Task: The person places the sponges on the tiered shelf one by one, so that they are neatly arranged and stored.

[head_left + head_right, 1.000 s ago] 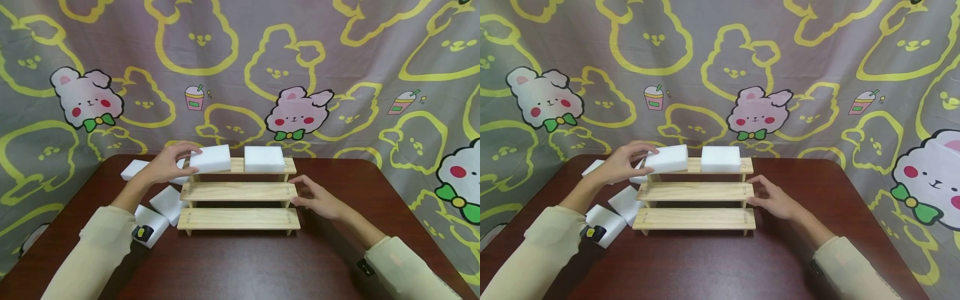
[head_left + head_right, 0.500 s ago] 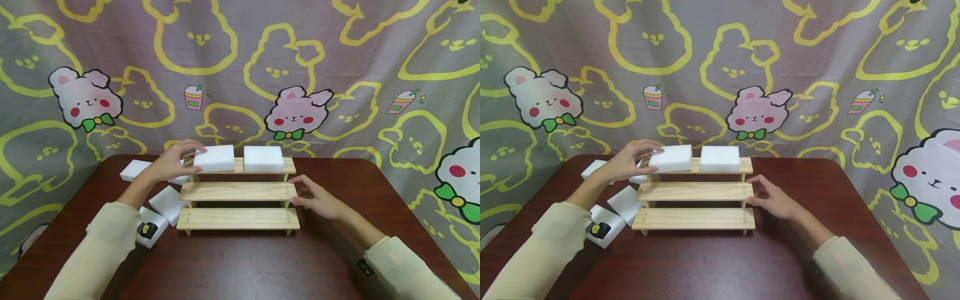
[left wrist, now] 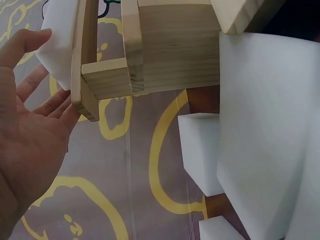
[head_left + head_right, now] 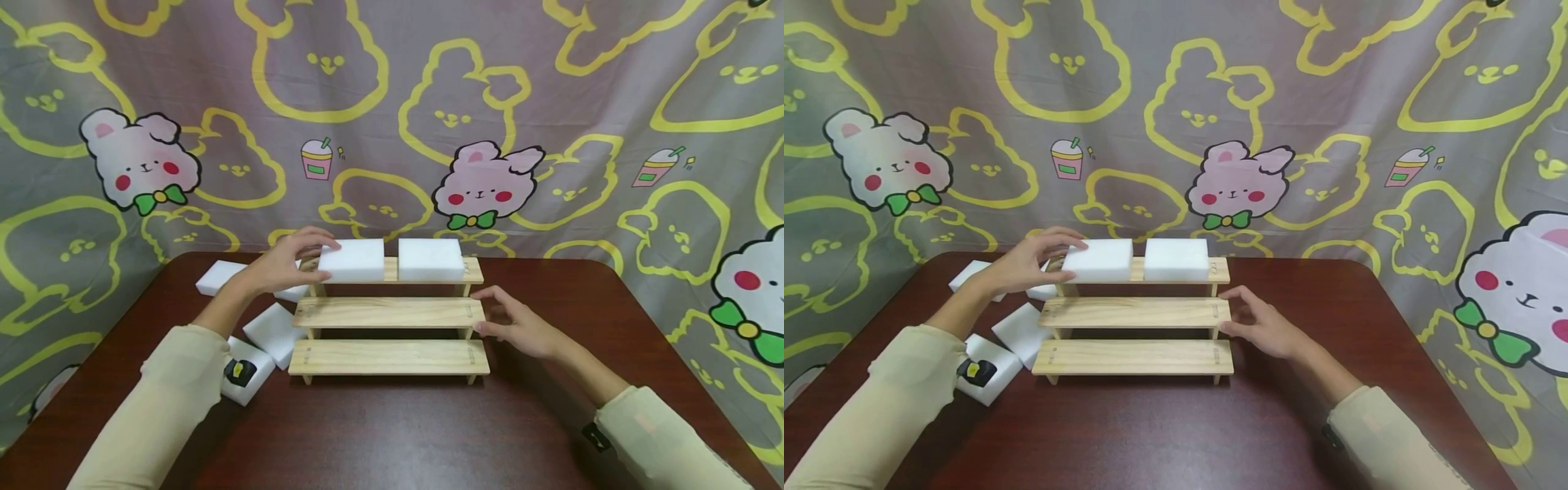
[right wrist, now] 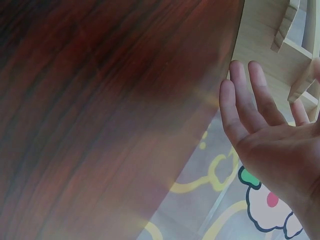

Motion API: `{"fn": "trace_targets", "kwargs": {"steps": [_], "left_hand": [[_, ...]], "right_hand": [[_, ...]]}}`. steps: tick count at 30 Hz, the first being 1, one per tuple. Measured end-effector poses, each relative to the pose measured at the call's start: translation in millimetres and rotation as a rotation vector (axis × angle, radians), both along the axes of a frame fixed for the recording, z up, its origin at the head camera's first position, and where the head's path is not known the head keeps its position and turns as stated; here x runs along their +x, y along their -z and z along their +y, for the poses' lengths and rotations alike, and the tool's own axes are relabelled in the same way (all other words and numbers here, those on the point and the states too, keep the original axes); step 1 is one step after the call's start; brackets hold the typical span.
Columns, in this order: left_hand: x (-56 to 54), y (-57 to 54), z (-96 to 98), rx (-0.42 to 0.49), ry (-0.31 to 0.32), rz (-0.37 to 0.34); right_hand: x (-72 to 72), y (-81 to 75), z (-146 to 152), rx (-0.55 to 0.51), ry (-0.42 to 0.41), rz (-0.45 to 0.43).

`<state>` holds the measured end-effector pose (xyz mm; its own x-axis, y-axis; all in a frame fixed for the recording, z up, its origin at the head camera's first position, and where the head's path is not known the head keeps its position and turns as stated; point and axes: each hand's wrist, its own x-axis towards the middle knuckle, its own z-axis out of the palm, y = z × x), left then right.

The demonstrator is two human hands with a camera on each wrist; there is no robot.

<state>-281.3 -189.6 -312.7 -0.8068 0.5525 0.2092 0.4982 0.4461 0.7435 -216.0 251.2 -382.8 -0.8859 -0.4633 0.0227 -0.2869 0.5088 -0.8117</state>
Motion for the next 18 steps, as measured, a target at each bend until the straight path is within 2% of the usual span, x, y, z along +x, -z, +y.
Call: {"fn": "trace_targets", "kwargs": {"steps": [18], "left_hand": [[-2.0,-0.5,3.2,0.029,0.016,-0.031]], "right_hand": [[-0.3,0.6,-0.1,-0.009,-0.005,0.01]]}}
